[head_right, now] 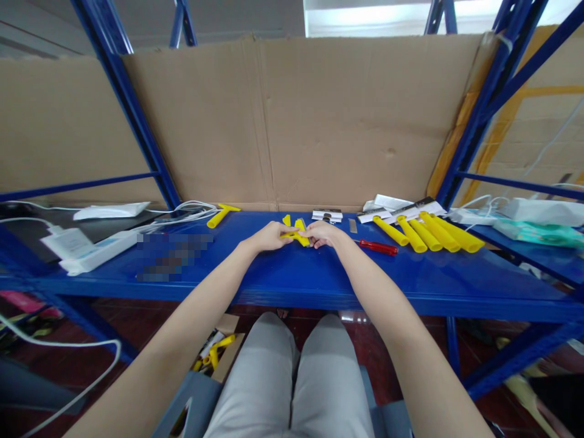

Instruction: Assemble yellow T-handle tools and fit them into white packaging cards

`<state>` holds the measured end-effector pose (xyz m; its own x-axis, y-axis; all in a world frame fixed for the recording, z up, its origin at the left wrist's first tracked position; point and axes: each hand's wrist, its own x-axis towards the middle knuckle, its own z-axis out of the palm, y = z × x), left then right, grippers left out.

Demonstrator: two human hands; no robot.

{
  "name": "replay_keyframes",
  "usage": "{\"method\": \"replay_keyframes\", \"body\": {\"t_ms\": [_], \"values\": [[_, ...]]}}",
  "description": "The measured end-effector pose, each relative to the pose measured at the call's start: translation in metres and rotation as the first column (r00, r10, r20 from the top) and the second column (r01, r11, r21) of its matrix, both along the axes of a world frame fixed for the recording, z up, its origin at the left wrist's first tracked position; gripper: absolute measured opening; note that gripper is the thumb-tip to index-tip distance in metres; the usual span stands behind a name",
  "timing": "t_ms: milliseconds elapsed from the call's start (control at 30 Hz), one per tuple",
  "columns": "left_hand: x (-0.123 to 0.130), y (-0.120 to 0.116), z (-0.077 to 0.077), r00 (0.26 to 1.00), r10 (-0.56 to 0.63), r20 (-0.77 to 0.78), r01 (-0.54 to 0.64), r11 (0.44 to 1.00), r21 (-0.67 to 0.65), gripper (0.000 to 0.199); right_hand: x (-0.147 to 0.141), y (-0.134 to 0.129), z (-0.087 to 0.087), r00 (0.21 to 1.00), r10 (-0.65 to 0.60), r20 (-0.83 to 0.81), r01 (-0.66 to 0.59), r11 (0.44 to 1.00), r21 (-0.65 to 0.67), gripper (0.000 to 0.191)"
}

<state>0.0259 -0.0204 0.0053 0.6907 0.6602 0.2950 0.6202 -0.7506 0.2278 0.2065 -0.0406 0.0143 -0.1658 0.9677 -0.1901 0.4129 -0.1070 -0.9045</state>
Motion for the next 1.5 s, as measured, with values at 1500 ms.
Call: {"method": "replay_keyframes", "body": {"t_ms": [1500], "values": [[0.006,0.001,-0.006,0.998,0.051,0.030,-0.047,0.993,-0.105,0.035,0.042,0.051,-0.020,0.533,-0.275,0.800,-0.210,0.873,0.441,0.029]]}}
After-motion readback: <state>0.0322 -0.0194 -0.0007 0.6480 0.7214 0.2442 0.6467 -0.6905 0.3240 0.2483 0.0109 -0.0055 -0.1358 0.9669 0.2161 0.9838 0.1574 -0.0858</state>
